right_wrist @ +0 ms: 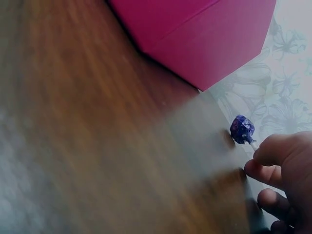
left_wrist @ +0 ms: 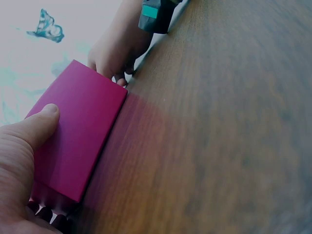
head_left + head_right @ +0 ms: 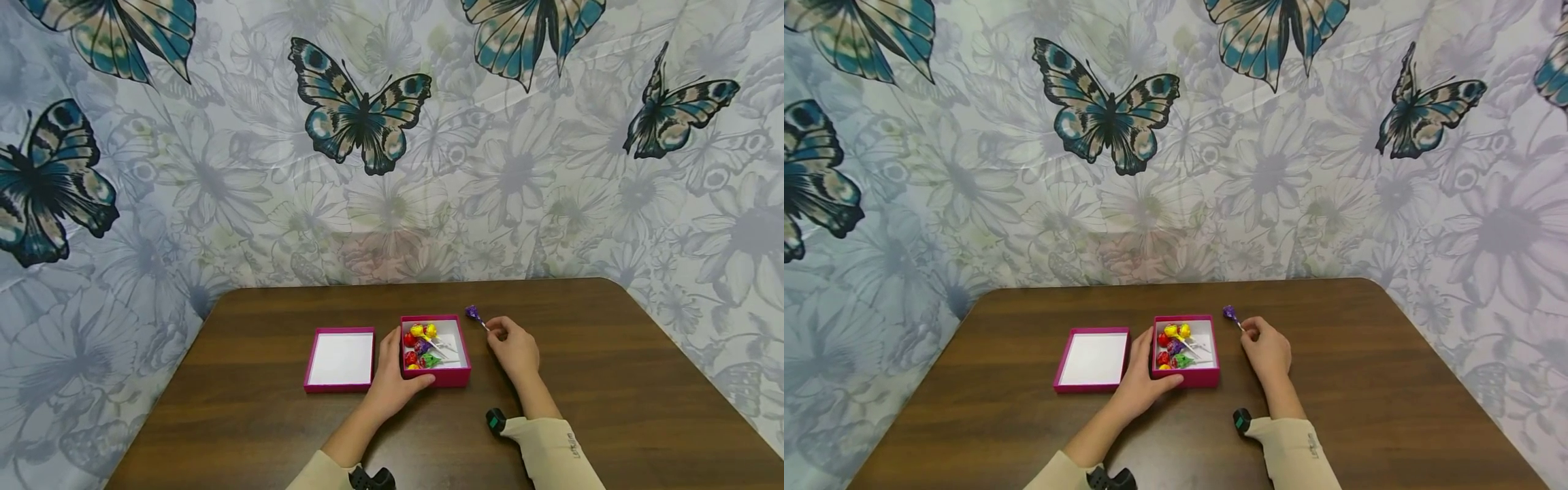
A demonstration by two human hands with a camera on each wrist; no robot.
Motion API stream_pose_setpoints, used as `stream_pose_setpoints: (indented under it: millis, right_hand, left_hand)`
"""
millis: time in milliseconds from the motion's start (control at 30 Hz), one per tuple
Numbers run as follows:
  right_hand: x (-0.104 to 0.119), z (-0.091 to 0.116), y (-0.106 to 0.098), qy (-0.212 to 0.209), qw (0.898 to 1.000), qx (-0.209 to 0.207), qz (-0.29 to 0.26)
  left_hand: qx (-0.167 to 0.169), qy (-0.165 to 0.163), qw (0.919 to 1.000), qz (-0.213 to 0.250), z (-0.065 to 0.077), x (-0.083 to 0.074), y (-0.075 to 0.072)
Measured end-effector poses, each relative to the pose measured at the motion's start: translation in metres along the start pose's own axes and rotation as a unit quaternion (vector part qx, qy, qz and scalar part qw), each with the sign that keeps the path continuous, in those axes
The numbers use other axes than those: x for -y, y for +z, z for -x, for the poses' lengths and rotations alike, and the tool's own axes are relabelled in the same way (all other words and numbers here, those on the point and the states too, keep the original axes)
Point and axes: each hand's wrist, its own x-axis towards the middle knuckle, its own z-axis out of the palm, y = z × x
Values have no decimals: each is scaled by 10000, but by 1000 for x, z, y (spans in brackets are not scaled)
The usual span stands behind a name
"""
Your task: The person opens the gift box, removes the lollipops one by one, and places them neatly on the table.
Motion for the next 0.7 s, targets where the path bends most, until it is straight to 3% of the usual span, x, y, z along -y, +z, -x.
stream_pose_setpoints:
  millis: [400,700]
  right_hand:
    - [1,0,7,-522,9985,154,-68]
    - [1,-1,9,-664,9975,240,-61]
  left_hand:
    - [18,-44,10000,27,0,1,-1]
    - [48,-38,10000,59,-1,2,-2]
